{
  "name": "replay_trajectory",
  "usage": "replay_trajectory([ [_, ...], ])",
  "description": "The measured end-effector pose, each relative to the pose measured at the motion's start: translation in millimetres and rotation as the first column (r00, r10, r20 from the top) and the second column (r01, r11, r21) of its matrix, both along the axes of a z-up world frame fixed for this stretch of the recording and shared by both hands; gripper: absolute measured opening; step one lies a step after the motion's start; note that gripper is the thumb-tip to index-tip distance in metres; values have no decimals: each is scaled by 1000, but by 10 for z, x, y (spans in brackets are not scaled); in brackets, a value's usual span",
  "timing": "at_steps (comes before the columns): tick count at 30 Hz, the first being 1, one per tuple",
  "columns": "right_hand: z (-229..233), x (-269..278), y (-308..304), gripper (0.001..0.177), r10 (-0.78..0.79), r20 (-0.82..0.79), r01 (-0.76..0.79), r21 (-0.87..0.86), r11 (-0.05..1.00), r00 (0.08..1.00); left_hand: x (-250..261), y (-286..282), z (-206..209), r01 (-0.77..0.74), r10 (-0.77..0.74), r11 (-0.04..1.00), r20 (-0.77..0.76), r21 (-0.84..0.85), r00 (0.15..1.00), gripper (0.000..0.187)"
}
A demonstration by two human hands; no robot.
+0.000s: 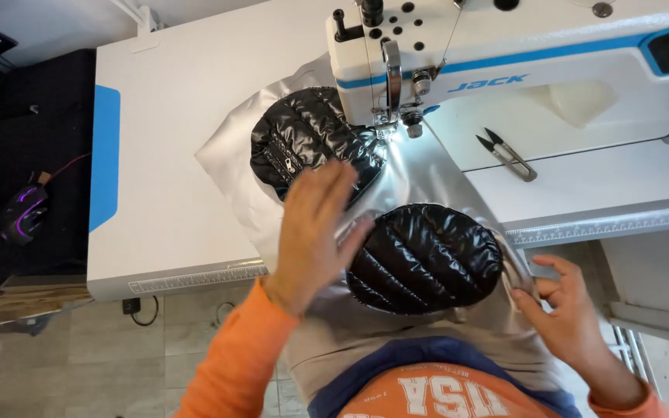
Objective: Sewing circular quilted patches onto silver fabric and cutting them out using an industrial sewing machine and scissors.
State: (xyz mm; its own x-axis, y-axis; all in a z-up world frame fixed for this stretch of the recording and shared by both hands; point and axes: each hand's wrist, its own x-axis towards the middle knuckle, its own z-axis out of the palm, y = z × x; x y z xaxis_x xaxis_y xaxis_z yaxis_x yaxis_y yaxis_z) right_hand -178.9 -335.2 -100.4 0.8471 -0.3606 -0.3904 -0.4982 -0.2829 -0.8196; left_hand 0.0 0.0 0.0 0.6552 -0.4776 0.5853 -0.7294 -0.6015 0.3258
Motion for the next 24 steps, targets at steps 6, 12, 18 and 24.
replay_trajectory([
  [6, 203, -18, -225, 60, -17, 349, -192, 555, 809, 937, -1539, -385, -253, 300, -310, 951, -182, -78, 933, 53],
  [12, 477, 106, 42, 14, -321, 329, 65, 601, 797, 888, -1692, -663, -234, 128, -128, 992, 1, 11, 992, 36],
  [18, 1087, 163, 478, 18, -517, 211, 302, 609, 733, 830, -1512, -735, 273, 88, -87, 996, 86, -4, 992, 23],
  [24, 489, -114, 263, 64, -104, 827, 217, -23, 976, 553, -1356, -410, 184, 203, -298, 932, -315, -301, 901, 54],
])
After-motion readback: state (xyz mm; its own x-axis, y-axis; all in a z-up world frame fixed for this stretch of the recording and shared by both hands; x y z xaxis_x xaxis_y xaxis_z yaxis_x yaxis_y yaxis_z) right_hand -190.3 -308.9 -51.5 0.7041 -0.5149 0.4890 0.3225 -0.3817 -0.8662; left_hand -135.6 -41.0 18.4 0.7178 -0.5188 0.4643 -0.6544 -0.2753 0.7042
